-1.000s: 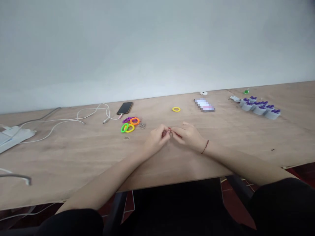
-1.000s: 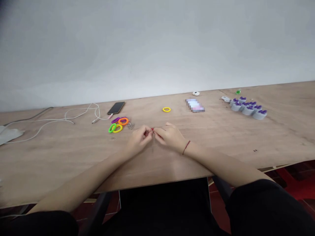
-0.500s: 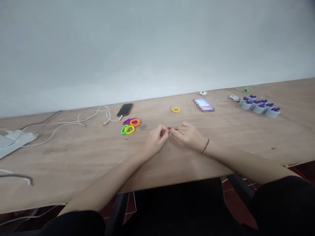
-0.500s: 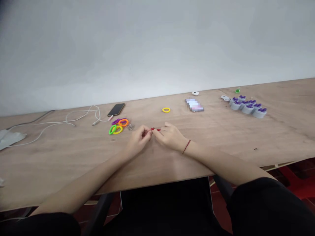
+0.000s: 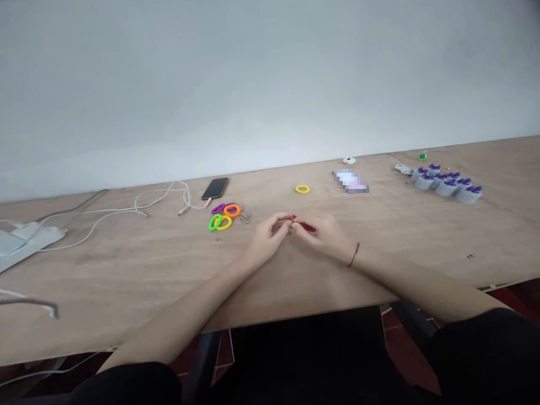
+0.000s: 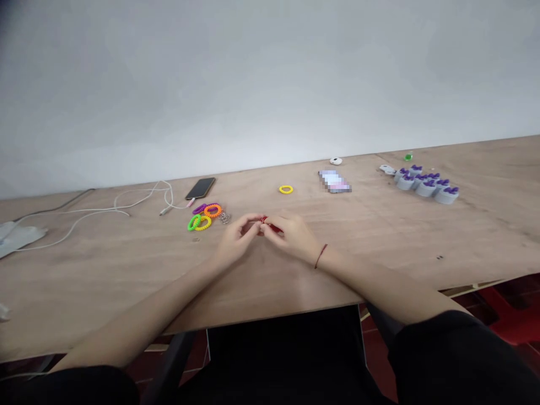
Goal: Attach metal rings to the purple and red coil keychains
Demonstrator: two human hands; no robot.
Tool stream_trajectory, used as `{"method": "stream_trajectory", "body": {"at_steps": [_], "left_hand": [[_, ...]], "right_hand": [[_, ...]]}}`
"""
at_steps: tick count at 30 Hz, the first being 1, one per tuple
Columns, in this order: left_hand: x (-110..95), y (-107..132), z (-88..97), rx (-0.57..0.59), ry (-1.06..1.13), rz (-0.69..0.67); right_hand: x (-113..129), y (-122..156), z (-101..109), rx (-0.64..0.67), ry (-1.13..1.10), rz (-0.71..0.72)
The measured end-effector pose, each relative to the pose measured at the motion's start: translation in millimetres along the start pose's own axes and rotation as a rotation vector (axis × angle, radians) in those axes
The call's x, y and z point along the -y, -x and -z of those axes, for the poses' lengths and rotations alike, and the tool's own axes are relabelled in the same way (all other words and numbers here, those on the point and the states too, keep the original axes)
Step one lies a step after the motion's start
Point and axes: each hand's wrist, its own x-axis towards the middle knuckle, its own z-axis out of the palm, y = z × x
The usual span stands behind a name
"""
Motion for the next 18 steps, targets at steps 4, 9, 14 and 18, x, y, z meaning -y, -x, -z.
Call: {"method": "stream_trajectory", "body": {"at_steps": [4, 9, 14, 18], "left_hand": [[5, -3, 1.9, 0.008, 0.052, 0.025], [4, -3, 2.6, 0.027, 0.026, 0.055], [5, -3, 3.9, 0.055, 0.046, 0.085], [6, -4, 6.3, 0.094, 0.025, 0.043]], "right_hand": [[-3, -5, 4, 0.008, -0.235, -0.144], [-10, -5, 2, 0.085, -0.227, -0.102], [-13, -7, 9, 0.137, -0.119, -0.03], [-13, -8, 13, 0.202, -0.199, -0.042]]}}
